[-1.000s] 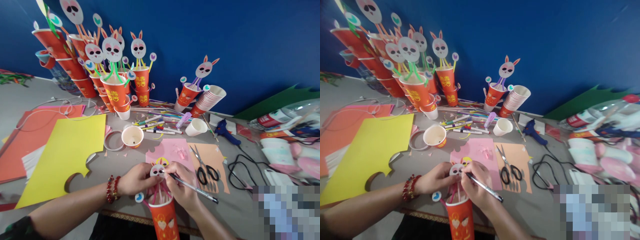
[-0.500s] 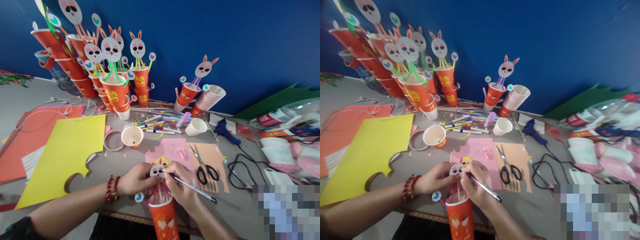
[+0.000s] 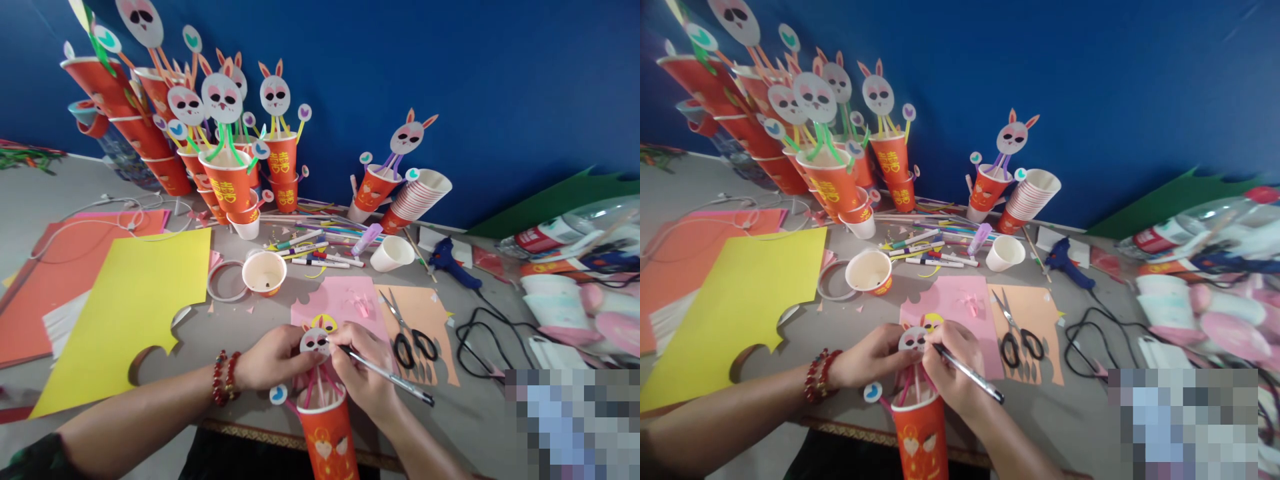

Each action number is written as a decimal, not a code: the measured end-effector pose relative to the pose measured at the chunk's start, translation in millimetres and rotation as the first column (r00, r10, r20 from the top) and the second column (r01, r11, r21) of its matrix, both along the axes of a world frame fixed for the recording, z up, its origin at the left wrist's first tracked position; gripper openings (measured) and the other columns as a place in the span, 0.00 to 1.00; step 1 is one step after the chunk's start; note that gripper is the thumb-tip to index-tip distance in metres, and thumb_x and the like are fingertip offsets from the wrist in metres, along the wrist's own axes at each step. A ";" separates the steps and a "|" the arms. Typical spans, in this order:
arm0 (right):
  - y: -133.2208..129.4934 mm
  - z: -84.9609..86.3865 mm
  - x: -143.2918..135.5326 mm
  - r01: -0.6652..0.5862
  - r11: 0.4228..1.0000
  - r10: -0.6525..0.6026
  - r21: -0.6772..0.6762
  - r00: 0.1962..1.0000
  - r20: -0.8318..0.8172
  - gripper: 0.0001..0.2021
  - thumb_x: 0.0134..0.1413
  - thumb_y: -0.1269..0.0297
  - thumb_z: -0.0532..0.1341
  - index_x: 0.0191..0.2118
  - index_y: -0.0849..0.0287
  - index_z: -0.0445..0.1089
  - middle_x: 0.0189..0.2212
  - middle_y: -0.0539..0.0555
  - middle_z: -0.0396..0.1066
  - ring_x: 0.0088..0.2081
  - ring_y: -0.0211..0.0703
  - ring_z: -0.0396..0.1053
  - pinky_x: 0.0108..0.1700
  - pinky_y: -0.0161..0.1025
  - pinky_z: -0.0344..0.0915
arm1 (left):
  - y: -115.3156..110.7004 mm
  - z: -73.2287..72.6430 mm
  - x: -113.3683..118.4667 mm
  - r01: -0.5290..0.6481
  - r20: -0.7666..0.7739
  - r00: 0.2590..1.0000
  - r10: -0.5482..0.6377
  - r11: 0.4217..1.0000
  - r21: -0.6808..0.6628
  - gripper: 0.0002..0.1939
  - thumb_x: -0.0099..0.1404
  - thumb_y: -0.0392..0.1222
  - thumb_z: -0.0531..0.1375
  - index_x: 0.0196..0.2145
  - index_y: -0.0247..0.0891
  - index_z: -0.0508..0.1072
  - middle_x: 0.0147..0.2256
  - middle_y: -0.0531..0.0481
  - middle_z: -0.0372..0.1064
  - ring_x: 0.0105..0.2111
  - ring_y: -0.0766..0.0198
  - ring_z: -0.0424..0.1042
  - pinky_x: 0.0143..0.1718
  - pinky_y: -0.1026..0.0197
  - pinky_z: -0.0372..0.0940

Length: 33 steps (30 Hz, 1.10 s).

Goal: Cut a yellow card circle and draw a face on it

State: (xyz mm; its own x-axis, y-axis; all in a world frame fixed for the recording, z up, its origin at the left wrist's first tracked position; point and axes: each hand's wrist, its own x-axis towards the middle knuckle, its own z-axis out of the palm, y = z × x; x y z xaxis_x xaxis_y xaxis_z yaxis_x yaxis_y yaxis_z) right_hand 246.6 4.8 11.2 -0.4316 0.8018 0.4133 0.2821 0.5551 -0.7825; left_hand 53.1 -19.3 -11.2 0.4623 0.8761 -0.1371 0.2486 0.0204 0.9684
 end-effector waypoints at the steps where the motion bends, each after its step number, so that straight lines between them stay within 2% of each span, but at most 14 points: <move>1: -0.2 -0.4 0.3 -0.004 1.000 0.004 -0.001 1.000 -0.006 0.08 0.58 0.75 0.56 0.32 0.55 0.66 0.25 0.47 0.67 0.27 0.38 0.67 0.29 0.34 0.62 | -0.2 -0.7 -0.2 -0.002 -0.001 1.000 0.002 1.000 0.006 0.18 0.71 0.50 0.55 0.29 0.34 0.70 0.27 0.51 0.69 0.27 0.67 0.66 0.30 0.67 0.61; 9: -1.1 -6.2 4.6 0.019 0.999 -0.020 -0.025 1.000 -0.017 0.07 0.58 0.74 0.56 0.33 0.56 0.67 0.25 0.48 0.65 0.27 0.39 0.67 0.30 0.35 0.63 | -2.0 -3.8 -0.7 0.003 0.019 1.000 -0.002 0.999 -0.036 0.18 0.71 0.51 0.56 0.30 0.34 0.70 0.29 0.49 0.70 0.27 0.66 0.68 0.31 0.66 0.62; 18: -0.2 -3.1 2.0 0.012 1.000 -0.013 -0.020 1.000 -0.015 0.08 0.58 0.74 0.56 0.30 0.55 0.67 0.23 0.48 0.66 0.26 0.40 0.66 0.29 0.35 0.63 | -1.4 -3.2 -1.4 -0.002 -0.002 1.000 0.002 1.000 -0.020 0.19 0.70 0.52 0.56 0.30 0.34 0.70 0.27 0.51 0.69 0.27 0.67 0.66 0.30 0.67 0.62; 25: -2.2 -9.2 5.6 0.030 0.997 -0.034 -0.076 0.998 -0.054 0.07 0.57 0.75 0.56 0.32 0.56 0.66 0.26 0.49 0.68 0.28 0.40 0.67 0.32 0.36 0.64 | -1.7 -3.9 -0.8 -0.015 0.000 1.000 0.015 0.999 -0.033 0.21 0.69 0.56 0.56 0.31 0.33 0.73 0.27 0.50 0.70 0.27 0.65 0.67 0.30 0.66 0.63; 29: -2.4 -9.2 6.6 0.051 0.994 -0.055 -0.095 0.998 -0.041 0.07 0.57 0.75 0.56 0.33 0.56 0.67 0.26 0.48 0.67 0.26 0.38 0.66 0.30 0.35 0.62 | -2.3 -1.4 -0.7 -0.047 0.032 0.998 0.048 0.998 -0.042 0.19 0.68 0.54 0.57 0.35 0.33 0.73 0.29 0.49 0.70 0.30 0.63 0.68 0.32 0.65 0.64; 33: -1.8 -7.7 6.4 0.045 0.994 -0.049 -0.096 0.998 -0.033 0.06 0.58 0.74 0.56 0.33 0.56 0.67 0.27 0.49 0.69 0.28 0.40 0.68 0.31 0.36 0.64 | -2.5 -0.6 -1.3 -0.056 0.128 0.990 0.063 0.997 -0.057 0.13 0.68 0.49 0.58 0.39 0.35 0.70 0.35 0.50 0.68 0.33 0.63 0.68 0.36 0.63 0.65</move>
State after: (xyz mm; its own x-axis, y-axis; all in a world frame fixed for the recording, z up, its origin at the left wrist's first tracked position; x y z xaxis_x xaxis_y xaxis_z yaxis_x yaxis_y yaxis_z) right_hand 253.0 3.0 3.5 -0.3792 0.8573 0.3481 0.2777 0.4643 -0.8410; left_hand 51.9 -21.8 -11.8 0.4269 0.8954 -0.1266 0.1177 0.0838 0.9895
